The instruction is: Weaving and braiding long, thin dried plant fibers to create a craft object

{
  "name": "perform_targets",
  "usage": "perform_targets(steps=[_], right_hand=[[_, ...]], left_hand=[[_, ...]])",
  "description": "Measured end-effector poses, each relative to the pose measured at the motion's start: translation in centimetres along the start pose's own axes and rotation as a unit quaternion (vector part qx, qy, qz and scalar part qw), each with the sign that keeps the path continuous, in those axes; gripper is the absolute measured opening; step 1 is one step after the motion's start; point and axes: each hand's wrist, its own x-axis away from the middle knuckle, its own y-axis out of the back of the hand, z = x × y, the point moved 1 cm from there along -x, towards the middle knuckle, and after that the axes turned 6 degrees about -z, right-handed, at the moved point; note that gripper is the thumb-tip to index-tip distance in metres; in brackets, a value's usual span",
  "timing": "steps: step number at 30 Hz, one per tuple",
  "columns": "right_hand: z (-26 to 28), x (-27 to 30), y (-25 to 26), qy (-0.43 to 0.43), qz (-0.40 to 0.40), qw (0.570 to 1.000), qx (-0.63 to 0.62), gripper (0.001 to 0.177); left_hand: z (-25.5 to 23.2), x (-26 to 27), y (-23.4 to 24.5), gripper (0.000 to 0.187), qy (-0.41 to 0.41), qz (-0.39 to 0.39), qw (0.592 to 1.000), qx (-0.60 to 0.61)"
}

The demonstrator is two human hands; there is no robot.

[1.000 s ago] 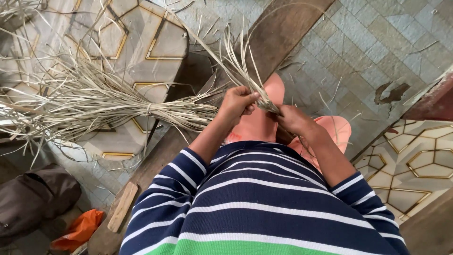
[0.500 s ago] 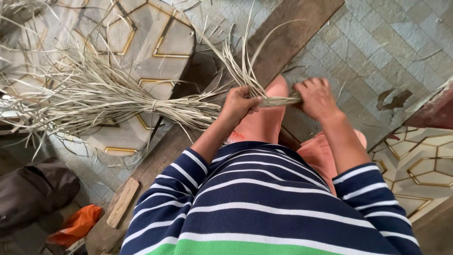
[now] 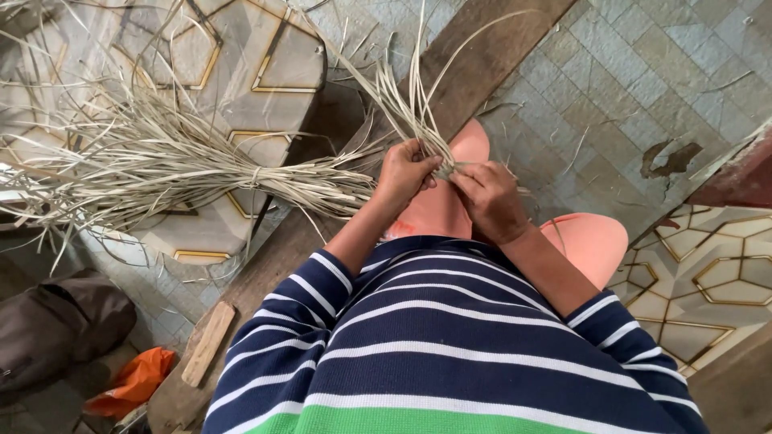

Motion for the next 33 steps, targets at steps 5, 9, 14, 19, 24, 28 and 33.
perform_targets(steps=[5, 9, 14, 19, 24, 28, 33], right_hand=[[-0.2, 0.9, -0.7, 0.053, -0.031, 0.998, 0.02, 0.007], [0.9, -0.6, 0.6, 0.074, -0.014, 0.997, -0.012, 0.008], [1.3, -1.8, 1.8, 0.01, -0.003, 0.998, -0.056, 0.009], [-0.4, -1.6, 2.3, -0.034, -0.01, 0.995, -0.095, 0.015], [-1.4, -2.7, 2.9, -0.067, -0.01, 0.99, -0.121, 0.017], [-1.4, -3.7, 2.5, -0.063, -0.015, 0.991, -0.12, 0.013], [0.3, -4.1, 1.0, 0.018, -0.013, 0.996, -0.088, 0.009]], left_hand=[[0.4, 0.2, -0.2, 0.022, -0.004, -0.009, 1.0, 0.019], [-0.2, -0.6, -0.3, 0.008, -0.015, -0.008, 0.99, -0.141], [0.7, -0.5, 0.2, 0.031, 0.05, 0.037, 0.998, 0.001], [-6.5, 3.9, 3.1, 0.045, -0.015, 0.031, 0.999, -0.02], [-12.3, 7.1, 9.0, 0.033, -0.185, -0.008, 0.973, -0.134], [-13.0, 9.3, 12.3, 0.03, -0.217, -0.104, 0.934, -0.265], [-10.5, 9.8, 15.2, 0.024, -0.289, -0.176, 0.874, -0.35]])
